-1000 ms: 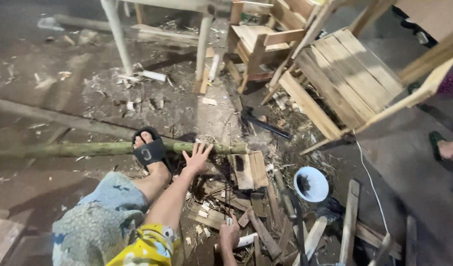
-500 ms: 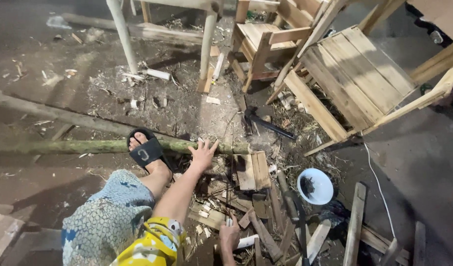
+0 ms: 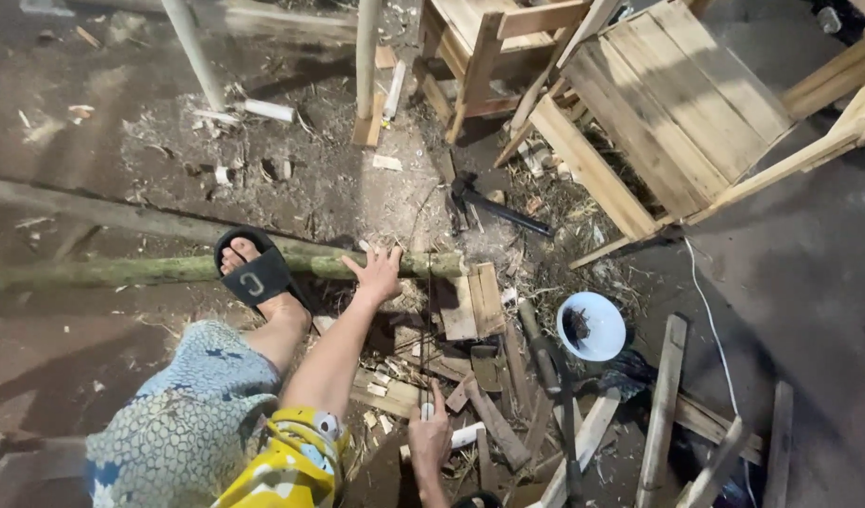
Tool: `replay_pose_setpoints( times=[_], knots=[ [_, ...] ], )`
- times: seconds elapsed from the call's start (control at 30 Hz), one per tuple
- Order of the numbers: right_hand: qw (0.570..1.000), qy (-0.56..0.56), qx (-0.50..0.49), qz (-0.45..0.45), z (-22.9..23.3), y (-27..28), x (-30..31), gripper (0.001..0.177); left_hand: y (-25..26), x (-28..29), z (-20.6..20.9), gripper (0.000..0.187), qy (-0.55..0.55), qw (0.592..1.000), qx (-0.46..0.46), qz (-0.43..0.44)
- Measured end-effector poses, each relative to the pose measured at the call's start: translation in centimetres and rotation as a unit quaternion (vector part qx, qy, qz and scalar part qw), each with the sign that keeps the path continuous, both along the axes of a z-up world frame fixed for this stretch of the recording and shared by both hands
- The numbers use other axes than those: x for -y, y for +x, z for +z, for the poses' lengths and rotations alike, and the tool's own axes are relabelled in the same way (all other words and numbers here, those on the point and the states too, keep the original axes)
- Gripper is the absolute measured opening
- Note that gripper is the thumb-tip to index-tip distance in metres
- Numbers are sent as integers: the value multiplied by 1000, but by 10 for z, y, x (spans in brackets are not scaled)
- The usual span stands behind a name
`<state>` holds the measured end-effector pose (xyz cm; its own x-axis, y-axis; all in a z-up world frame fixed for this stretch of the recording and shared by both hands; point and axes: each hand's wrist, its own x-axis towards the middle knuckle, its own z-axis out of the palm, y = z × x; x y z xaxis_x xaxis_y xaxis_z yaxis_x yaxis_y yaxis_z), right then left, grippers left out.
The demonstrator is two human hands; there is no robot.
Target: The person saws a long wooden log with a hand saw while seated on the floor. They then pick up a wooden frame and saw one of its side pieces.
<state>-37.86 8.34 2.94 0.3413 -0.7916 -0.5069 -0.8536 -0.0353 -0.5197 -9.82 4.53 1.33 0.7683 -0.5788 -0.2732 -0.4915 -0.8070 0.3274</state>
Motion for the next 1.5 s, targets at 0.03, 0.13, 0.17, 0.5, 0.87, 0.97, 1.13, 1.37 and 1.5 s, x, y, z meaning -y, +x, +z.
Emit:
replay_pose_setpoints(
  times=[0.03, 0.13, 0.17, 0.5, 0.87, 0.97, 1.13, 1.37, 1.5],
  knots=[
    [1000, 2, -4, -1, 9, 0, -2, 64, 2, -1, -2, 62, 2, 1000, -4, -1],
    [1000, -4, 3, -4, 33, -1, -5, 63, 8, -3, -5, 80, 36, 999, -8, -35],
    [999, -7, 42, 2, 40, -2, -6, 66, 8, -3, -6, 81, 38, 999, -4, -37],
    [959, -148, 179, 160, 58, -6, 0, 55, 15, -3, -23, 82, 21, 999, -30, -28],
    [975, -77, 125, 169, 114, 21, 5, 60, 13, -6, -14, 83, -7, 999, -34, -18],
    [979, -80, 86, 168, 84, 49, 25, 62, 2, -12, -18, 74, -15, 999, -20, -22],
    [974, -105, 126, 154, 88, 53, 16, 61, 12, -12, -29, 67, -22, 999, -14, -24],
    [989, -69, 76, 111, 118, -2, -21, 59, 4, -13, -24, 61, 4, 1000, -10, -17],
    [970, -182, 51, 149, 60, 95, 31, 62, 13, -13, -15, 67, -15, 999, -25, -31]
  ],
)
